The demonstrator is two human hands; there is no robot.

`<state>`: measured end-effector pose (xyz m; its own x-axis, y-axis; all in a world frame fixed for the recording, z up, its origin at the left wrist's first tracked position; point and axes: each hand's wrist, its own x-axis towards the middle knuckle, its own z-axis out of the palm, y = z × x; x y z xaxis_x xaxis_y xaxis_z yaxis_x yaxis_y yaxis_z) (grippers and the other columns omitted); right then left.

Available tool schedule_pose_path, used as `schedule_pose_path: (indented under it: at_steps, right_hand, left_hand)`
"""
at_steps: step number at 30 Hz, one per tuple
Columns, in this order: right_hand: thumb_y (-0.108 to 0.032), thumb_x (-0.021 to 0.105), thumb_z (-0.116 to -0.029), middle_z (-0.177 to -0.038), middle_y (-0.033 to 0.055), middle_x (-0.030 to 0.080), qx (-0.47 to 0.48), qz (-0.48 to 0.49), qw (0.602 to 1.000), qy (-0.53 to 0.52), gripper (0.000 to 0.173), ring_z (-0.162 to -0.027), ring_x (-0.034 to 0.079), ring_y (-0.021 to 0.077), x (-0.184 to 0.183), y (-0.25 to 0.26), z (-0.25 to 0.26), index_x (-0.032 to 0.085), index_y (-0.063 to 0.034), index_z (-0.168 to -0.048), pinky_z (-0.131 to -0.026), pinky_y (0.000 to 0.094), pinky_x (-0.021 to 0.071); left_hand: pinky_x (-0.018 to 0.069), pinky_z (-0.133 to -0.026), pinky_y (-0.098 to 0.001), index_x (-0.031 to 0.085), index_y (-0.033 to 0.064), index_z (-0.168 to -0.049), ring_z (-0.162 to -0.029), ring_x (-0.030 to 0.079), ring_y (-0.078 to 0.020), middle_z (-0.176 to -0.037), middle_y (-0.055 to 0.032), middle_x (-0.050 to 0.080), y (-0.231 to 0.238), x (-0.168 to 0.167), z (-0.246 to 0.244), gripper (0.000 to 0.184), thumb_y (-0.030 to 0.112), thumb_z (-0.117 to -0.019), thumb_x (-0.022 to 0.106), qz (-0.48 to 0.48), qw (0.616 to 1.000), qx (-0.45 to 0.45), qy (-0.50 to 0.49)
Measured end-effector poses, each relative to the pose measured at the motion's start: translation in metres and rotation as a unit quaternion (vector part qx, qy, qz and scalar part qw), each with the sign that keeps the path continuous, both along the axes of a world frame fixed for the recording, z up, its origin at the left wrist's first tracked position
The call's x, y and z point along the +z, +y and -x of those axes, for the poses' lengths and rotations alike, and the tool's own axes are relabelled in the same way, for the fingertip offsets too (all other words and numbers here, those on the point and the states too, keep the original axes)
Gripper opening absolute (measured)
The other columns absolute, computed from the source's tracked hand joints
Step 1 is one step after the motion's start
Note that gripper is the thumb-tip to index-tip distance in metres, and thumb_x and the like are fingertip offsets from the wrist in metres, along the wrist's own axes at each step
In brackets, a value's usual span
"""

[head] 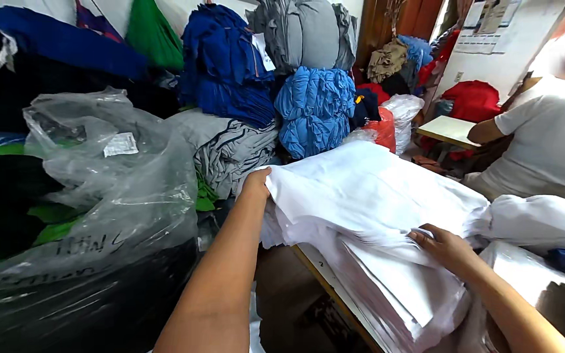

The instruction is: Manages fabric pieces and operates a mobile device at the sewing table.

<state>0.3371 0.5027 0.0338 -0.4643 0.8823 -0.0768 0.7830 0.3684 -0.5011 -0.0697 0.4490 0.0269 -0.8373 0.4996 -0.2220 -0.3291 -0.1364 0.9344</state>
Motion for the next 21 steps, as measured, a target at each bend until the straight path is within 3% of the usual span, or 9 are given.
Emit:
schedule_pose_path:
  at_steps: [4,8,11,13,15,16,18,20,21]
  right_hand:
    - [-0.036,0.056,-0.1063,-0.104,0.0253,0.070,-0.017,0.006,1.000,-0.005,0.041,-0.103,0.066,0.0410,-0.001,0.000,0.001,0.066,0.0002,-0.123,-0.093,0.0607,0.0477]
    - [-0.032,0.056,-0.1067,-0.103,0.0260,0.070,-0.024,-0.008,0.999,0.037,0.038,-0.103,0.066,0.0413,-0.004,-0.001,0.000,0.068,0.0014,-0.120,-0.093,0.0625,0.0471]
    - [-0.024,0.059,-0.1051,-0.095,0.0248,0.069,-0.038,-0.058,0.985,0.159,0.030,-0.093,0.066,0.0383,-0.004,-0.012,-0.006,0.069,0.0036,-0.114,-0.085,0.0617,0.0485]
    - [-0.023,0.060,-0.1040,-0.087,0.0168,0.068,-0.035,-0.121,0.954,0.271,0.027,-0.080,0.065,0.0275,-0.002,-0.022,-0.013,0.069,0.0025,-0.110,-0.075,0.0544,0.0512]
    - [-0.025,0.053,-0.1060,-0.084,0.0040,0.066,-0.020,-0.154,0.918,0.364,0.028,-0.072,0.061,0.0093,0.005,-0.037,-0.022,0.067,-0.0010,-0.111,-0.068,0.0365,0.0542]
    - [-0.027,0.050,-0.1069,-0.084,-0.0020,0.065,-0.015,-0.153,0.901,0.407,0.029,-0.070,0.060,0.0019,0.010,-0.046,-0.025,0.065,-0.0032,-0.111,-0.067,0.0278,0.0551]
    - [-0.029,0.045,-0.1082,-0.083,-0.0121,0.063,-0.009,-0.116,0.869,0.480,0.024,-0.070,0.060,-0.0058,0.018,-0.070,-0.025,0.063,-0.0122,-0.110,-0.066,0.0188,0.0556]
    - [-0.031,0.043,-0.1086,-0.083,-0.0190,0.066,0.011,-0.065,0.836,0.545,0.021,-0.073,0.063,-0.0083,0.028,-0.104,-0.025,0.063,-0.0233,-0.104,-0.067,0.0148,0.0562]
    - [-0.036,0.046,-0.1079,-0.084,-0.0202,0.068,0.048,-0.051,0.819,0.569,0.023,-0.074,0.064,-0.0083,0.038,-0.121,-0.027,0.065,-0.0275,-0.100,-0.068,0.0132,0.0564]
  left_hand:
    - [0.0511,-0.098,-0.0456,0.048,-0.0052,-0.140,-0.114,0.061,-0.0264,-0.131,-0.0223,0.059,0.010,0.044,-0.027,0.045,0.014,-0.1020,0.061,-0.045,0.980,-0.056,0.183]
    - [0.0530,-0.098,-0.0443,0.058,-0.0088,-0.127,-0.108,0.066,-0.0241,-0.118,-0.0213,0.067,-0.002,0.138,-0.097,0.041,0.019,-0.0986,0.067,-0.078,0.889,-0.132,0.431]
    - [0.0518,-0.099,-0.0383,0.065,-0.0066,-0.119,-0.108,0.066,-0.0177,-0.113,-0.0171,0.070,-0.018,0.184,-0.131,0.034,0.022,-0.0992,0.066,-0.135,0.837,-0.106,0.519]
    - [0.0533,-0.095,-0.0356,0.066,-0.0054,-0.114,-0.102,0.067,-0.0135,-0.107,-0.0133,0.070,-0.038,0.195,-0.133,0.032,0.023,-0.0993,0.066,-0.161,0.840,-0.058,0.515]
    - [0.0543,-0.093,-0.0334,0.063,-0.0038,-0.116,-0.100,0.067,-0.0096,-0.106,-0.0086,0.069,-0.068,0.198,-0.123,0.035,0.026,-0.0992,0.066,-0.170,0.849,-0.001,0.501]
    - [0.0546,-0.093,-0.0313,0.063,-0.0025,-0.118,-0.099,0.066,-0.0069,-0.105,-0.0058,0.069,-0.086,0.198,-0.116,0.035,0.027,-0.0989,0.066,-0.168,0.852,0.029,0.495]
    - [0.0548,-0.092,-0.0262,0.059,-0.0003,-0.122,-0.098,0.065,-0.0015,-0.106,-0.0008,0.067,-0.134,0.204,-0.100,0.036,0.027,-0.0996,0.064,-0.140,0.852,0.089,0.496]
    - [0.0532,-0.088,-0.0230,0.060,0.0015,-0.116,-0.093,0.063,0.0016,-0.101,0.0022,0.064,-0.186,0.214,-0.078,0.028,0.025,-0.1013,0.060,-0.068,0.819,0.143,0.551]
    - [0.0519,-0.087,-0.0253,0.063,-0.0002,-0.109,-0.093,0.062,-0.0017,-0.098,-0.0012,0.065,-0.210,0.216,-0.059,0.023,0.020,-0.1011,0.057,-0.028,0.768,0.166,0.618]
